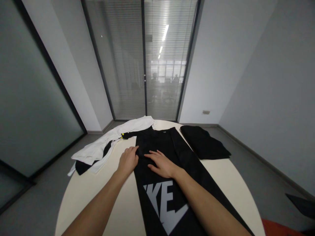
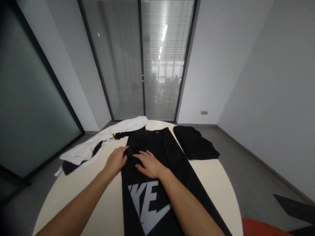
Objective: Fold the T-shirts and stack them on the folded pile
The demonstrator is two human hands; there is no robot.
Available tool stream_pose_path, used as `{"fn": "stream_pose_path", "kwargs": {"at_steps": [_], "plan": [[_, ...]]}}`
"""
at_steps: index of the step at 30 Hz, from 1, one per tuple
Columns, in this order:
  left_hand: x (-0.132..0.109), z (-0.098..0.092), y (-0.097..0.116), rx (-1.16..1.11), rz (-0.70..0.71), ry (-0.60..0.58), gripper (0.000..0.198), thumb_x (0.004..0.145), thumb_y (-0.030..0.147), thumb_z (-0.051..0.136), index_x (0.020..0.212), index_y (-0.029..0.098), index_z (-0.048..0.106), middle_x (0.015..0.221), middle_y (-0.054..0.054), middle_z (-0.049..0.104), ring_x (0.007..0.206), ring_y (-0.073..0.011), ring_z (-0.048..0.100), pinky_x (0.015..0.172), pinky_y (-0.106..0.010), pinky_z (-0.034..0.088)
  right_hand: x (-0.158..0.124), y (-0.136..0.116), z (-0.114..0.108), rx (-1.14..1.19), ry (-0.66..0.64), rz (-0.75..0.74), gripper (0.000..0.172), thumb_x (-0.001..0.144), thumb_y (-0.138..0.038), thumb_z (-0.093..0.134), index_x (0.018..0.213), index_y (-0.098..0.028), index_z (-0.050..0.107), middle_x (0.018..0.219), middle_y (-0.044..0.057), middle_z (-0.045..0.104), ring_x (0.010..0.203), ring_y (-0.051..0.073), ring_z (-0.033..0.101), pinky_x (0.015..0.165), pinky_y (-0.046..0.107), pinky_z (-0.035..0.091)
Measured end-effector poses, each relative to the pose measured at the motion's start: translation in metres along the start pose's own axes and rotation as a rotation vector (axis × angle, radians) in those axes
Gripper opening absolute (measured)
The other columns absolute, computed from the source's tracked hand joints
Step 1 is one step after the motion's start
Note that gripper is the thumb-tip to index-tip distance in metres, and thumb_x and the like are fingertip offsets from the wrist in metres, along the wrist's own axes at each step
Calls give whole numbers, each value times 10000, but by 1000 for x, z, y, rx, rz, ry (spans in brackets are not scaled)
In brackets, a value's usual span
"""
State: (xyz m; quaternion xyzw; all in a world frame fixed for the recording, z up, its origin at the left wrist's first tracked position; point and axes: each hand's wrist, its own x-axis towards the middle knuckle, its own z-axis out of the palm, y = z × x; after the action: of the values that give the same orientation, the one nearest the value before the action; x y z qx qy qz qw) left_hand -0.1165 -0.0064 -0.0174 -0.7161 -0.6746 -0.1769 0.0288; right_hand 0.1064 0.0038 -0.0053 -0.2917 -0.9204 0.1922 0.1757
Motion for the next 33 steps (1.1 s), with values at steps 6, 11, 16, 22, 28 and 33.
{"fn": "stream_pose_path", "kwargs": {"at_steps": [6, 11, 16, 22, 28, 33], "plan": [[3, 10, -10, -44, 147, -7, 468, 917, 86, 468, 1352, 169, 621, 1458, -118, 541, 1270, -277, 528, 1083, -422, 437, 2, 2, 5, 3, 66, -4, 584, 956, -356, 545, 1507, -234, 397, 1597, 101, 367, 1490, 262, 298, 1215, 511, 256], [3, 16, -15, -95, 256, 1, 496, 902, 79, 468, 1357, 209, 617, 1553, -83, 439, 1392, -261, 438, 1165, -440, 370, 3, 3, 6, -15, 63, 61, 647, 940, -383, 567, 1527, -203, 363, 1547, 119, 443, 1492, 281, 290, 1222, 532, 222], [3, 15, -14, -112, 250, -39, 616, 876, 34, 390, 1474, 154, 478, 1595, -96, 375, 1459, -228, 365, 1199, -406, 326, 3, -1, 2, -32, 60, 51, 544, 944, -346, 547, 1456, -186, 457, 1493, 124, 506, 1476, 275, 328, 1216, 514, 240], [0, 6, -9, -12, 165, -117, 589, 894, 76, 393, 1478, 103, 466, 1567, -135, 412, 1428, -284, 412, 1167, -438, 348, 3, -3, 1, -66, 63, 30, 449, 937, -330, 560, 1362, -187, 566, 1403, 128, 569, 1419, 266, 417, 1200, 480, 291], [-3, 5, -5, 62, 65, -124, 564, 905, 127, 427, 1466, 115, 480, 1538, -150, 452, 1414, -317, 415, 1138, -479, 349, 3, -3, 0, -100, 95, -10, 446, 906, -357, 609, 1323, -198, 619, 1482, 125, 507, 1356, 266, 480, 1160, 444, 352], [-2, 3, -2, 103, 54, -115, 540, 933, 200, 418, 1459, 99, 496, 1516, -162, 479, 1383, -330, 446, 1134, -470, 343, 4, 0, 2, -105, 95, -12, 493, 905, -369, 605, 1366, -196, 587, 1427, 109, 570, 1335, 253, 494, 1155, 436, 353]]}}
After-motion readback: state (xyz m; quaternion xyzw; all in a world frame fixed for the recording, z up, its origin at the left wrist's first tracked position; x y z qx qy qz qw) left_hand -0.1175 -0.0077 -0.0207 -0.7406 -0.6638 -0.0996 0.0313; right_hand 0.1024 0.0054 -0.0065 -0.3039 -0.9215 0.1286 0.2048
